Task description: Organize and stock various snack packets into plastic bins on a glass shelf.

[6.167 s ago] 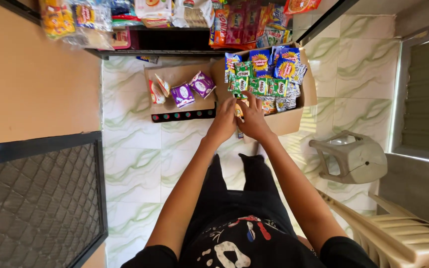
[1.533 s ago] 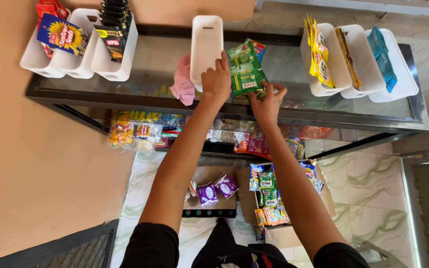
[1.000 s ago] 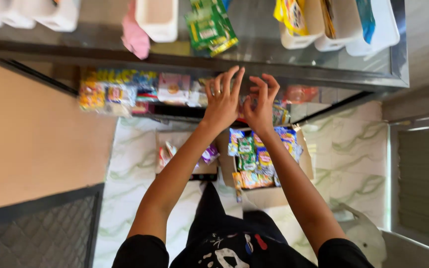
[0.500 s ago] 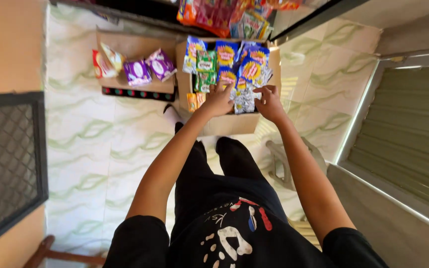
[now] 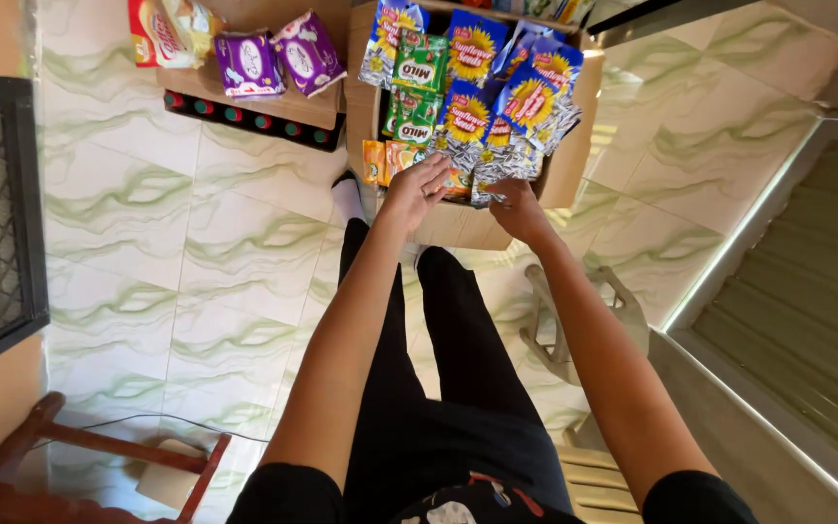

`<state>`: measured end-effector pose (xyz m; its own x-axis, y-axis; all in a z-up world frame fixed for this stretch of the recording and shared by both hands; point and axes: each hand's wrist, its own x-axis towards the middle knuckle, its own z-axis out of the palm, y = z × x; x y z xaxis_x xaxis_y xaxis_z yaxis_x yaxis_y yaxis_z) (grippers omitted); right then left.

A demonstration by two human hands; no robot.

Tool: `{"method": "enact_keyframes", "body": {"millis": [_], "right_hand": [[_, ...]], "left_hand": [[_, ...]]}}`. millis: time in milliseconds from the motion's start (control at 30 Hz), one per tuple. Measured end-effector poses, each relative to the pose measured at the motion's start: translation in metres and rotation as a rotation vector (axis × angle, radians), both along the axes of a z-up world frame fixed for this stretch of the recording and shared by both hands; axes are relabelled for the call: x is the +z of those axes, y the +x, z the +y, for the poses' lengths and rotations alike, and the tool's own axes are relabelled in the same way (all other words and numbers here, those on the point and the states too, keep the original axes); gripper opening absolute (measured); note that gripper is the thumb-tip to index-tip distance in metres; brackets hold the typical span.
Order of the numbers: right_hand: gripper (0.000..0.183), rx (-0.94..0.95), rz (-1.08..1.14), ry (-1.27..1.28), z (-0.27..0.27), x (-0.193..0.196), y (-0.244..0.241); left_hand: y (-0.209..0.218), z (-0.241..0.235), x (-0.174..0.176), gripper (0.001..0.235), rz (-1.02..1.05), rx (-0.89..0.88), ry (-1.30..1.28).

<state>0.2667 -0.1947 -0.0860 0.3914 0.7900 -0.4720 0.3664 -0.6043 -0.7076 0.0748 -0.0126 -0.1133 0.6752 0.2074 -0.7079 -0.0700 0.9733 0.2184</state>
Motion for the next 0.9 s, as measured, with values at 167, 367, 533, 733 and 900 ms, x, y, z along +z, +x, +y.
{"method": "enact_keyframes", "body": {"millis": [167,367,533,733,900], "right_hand": [[0.042,0.281,-0.278,-0.161,0.062,0.027,-0.031],[0.051,0.595,-0.585,-0.253,0.080,-0.028,-0.038],[0.066,0.665,-0.626,-0.377,0.081,-0.068,-0.042],[0.071,0.450,-0.463,-0.529,0.087,-0.034,-0.062],[0.059,0.254,-0.411,-0.014,0.075,0.033,-0.083]], "left_hand": [[0.007,-0.008,-0.057,0.052,0.126,0.109,-0.072],[0.008,-0.022,-0.059,0.052,0.101,0.181,-0.037],[-0.006,-0.027,-0.021,0.049,0.149,0.112,0.007],[-0.045,-0.068,-0.071,0.048,0.173,0.165,-0.070],[-0.041,-0.061,-0.036,0.041,0.208,0.311,-0.103]]}}
